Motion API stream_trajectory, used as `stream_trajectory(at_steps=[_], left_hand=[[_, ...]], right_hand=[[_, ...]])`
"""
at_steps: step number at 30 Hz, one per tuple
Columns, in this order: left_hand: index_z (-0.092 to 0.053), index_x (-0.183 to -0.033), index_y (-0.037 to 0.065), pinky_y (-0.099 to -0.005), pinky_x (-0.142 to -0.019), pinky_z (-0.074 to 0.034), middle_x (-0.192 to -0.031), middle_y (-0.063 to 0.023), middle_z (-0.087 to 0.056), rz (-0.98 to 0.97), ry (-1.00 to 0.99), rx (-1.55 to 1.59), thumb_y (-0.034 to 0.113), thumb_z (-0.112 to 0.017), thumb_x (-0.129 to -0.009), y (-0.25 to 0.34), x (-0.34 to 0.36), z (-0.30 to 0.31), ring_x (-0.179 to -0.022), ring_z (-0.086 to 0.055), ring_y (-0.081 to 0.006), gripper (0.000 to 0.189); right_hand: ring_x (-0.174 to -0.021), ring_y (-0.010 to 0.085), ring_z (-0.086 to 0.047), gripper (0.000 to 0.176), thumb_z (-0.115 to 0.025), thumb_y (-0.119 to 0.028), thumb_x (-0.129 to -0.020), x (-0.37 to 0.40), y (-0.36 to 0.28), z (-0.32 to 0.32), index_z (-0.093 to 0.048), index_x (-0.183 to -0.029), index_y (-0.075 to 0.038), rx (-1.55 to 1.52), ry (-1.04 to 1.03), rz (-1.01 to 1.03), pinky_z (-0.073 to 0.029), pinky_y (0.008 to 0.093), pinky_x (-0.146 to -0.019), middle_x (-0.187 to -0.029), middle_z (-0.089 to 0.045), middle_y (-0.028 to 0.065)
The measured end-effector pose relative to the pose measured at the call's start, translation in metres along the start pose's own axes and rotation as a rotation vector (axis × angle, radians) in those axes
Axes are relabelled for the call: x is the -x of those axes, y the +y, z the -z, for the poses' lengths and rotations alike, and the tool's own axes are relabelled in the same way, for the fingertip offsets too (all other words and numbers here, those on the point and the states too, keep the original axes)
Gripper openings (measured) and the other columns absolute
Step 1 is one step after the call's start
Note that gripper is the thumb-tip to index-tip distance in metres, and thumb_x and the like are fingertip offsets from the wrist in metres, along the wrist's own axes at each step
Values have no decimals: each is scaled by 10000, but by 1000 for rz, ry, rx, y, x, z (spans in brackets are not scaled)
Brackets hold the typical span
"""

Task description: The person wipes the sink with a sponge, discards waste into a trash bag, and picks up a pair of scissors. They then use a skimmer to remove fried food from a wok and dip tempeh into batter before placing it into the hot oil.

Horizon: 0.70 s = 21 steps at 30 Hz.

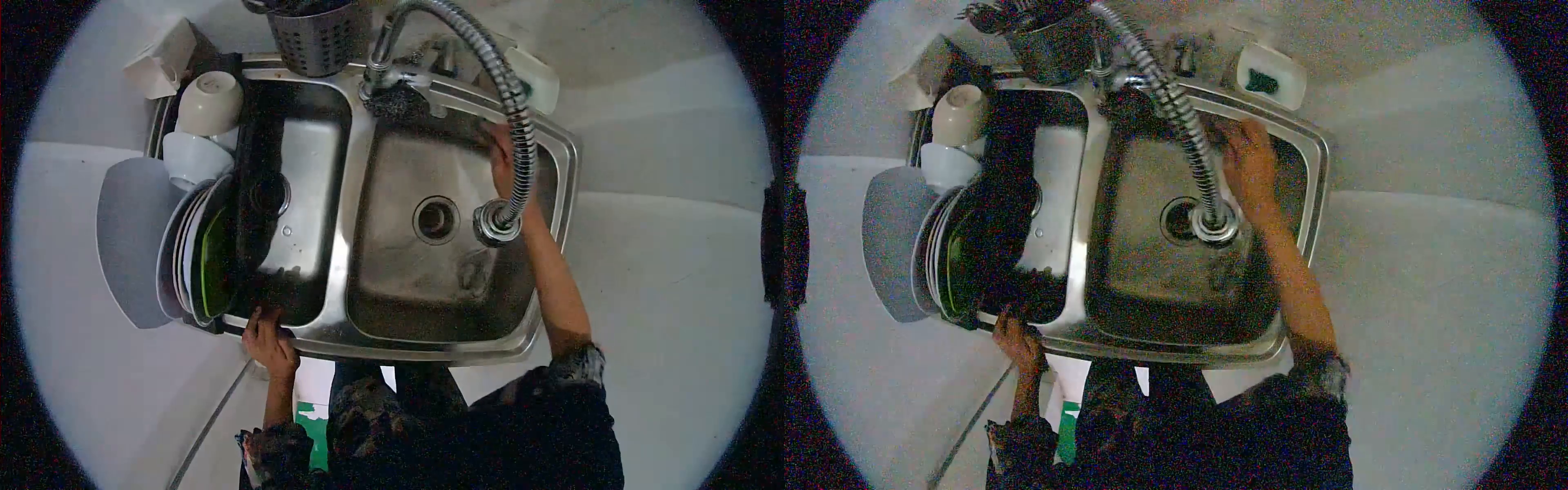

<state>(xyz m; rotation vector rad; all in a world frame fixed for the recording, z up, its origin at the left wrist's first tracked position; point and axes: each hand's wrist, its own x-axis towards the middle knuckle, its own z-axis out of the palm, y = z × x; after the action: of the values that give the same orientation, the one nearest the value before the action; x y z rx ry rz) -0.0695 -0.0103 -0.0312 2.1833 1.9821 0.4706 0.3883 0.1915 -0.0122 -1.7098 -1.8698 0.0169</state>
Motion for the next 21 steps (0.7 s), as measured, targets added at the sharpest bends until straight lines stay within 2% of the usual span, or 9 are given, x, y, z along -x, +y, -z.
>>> stream_trajectory(at_steps=[2, 5, 10, 11, 12, 14, 15, 17, 21], left_hand=[[-588, -1067, 55, -428, -869, -309, -1101, -137, -560, -49, 44, -39, 291, -336, -826, -1, 1, -3, -1080, -455, -308, 421], [-586, -1073, 58, -430, -879, -309, -1109, -143, -555, -31, 18, -64, 284, -314, -841, 3, -1, -1, -1087, -443, -316, 423], [-577, -1080, 42, -428, -895, -300, -1135, -155, -543, -51, -27, -38, 293, -275, -873, 7, -2, 4, -1105, -423, -323, 444], [-577, -1081, 42, -428, -898, -298, -1130, -153, -546, -48, -30, -55, 302, -268, -877, 7, -3, 4, -1099, -423, -324, 452], [-577, -1081, 43, -428, -900, -295, -1124, -151, -548, -42, -34, -73, 310, -262, -882, 9, -3, 4, -1093, -423, -325, 459], [-580, -1077, 44, -434, -904, -293, -1125, -152, -548, -42, 3, -52, 323, -255, -888, 8, -1, 0, -1098, -419, -328, 468], [-582, -1073, 44, -441, -907, -291, -1126, -153, -548, -32, 36, -39, 336, -248, -895, 9, 0, 1, -1102, -415, -331, 478], [-584, -1073, 43, -444, -910, -289, -1130, -159, -545, -11, 27, -28, 346, -240, -901, 12, -2, 3, -1108, -413, -333, 490], [-585, -1073, 34, -435, -915, -291, -1124, -177, -543, -22, 23, -113, 390, -209, -924, -3, 8, -7, -1116, -406, -332, 539]], right_hand=[[-924, 351, -518, 258, -524, -101, -789, -34, -4, -34, -609, -1033, -86, -5, 24, 28, -429, 440, -812, -973, -548, 171], [-916, 353, -512, 242, -528, -164, -836, -66, -10, -63, -596, -1056, -92, -346, -179, -252, -433, 430, -789, -952, -550, 171], [-933, 358, -528, 304, -514, -303, -866, -39, 19, -24, -586, -1046, -69, -75, -106, -78, -423, 413, -816, -1002, -573, 169], [-933, 358, -542, 365, -510, -355, -864, -31, 33, -5, -591, -1047, -49, 32, -31, 196, -411, 408, -843, -1000, -589, 170], [-933, 358, -542, 365, -510, -355, -864, -23, 39, 10, -591, -1047, -49, 37, -32, 197, -411, 408, -843, -1000, -589, 170], [-923, 295, -528, 313, -580, -60, -776, -6, 49, 35, -603, -1086, -97, -159, -42, -112, -431, 361, -811, -1025, -563, 123], [-923, 295, -528, 313, -580, -60, -776, -3, 59, 42, -603, -1086, -97, -157, -41, -113, -431, 361, -811, -1025, -563, 123], [-946, 294, -523, 359, -584, -17, -734, 3, 81, 54, -622, -1077, -117, -208, 17, -484, -429, 365, -835, -1039, -559, 117], [-934, 292, -531, 387, -582, 3, -730, 27, 110, 85, -620, -1087, -141, 232, -46, -336, -433, 367, -836, -993, -573, 124]])
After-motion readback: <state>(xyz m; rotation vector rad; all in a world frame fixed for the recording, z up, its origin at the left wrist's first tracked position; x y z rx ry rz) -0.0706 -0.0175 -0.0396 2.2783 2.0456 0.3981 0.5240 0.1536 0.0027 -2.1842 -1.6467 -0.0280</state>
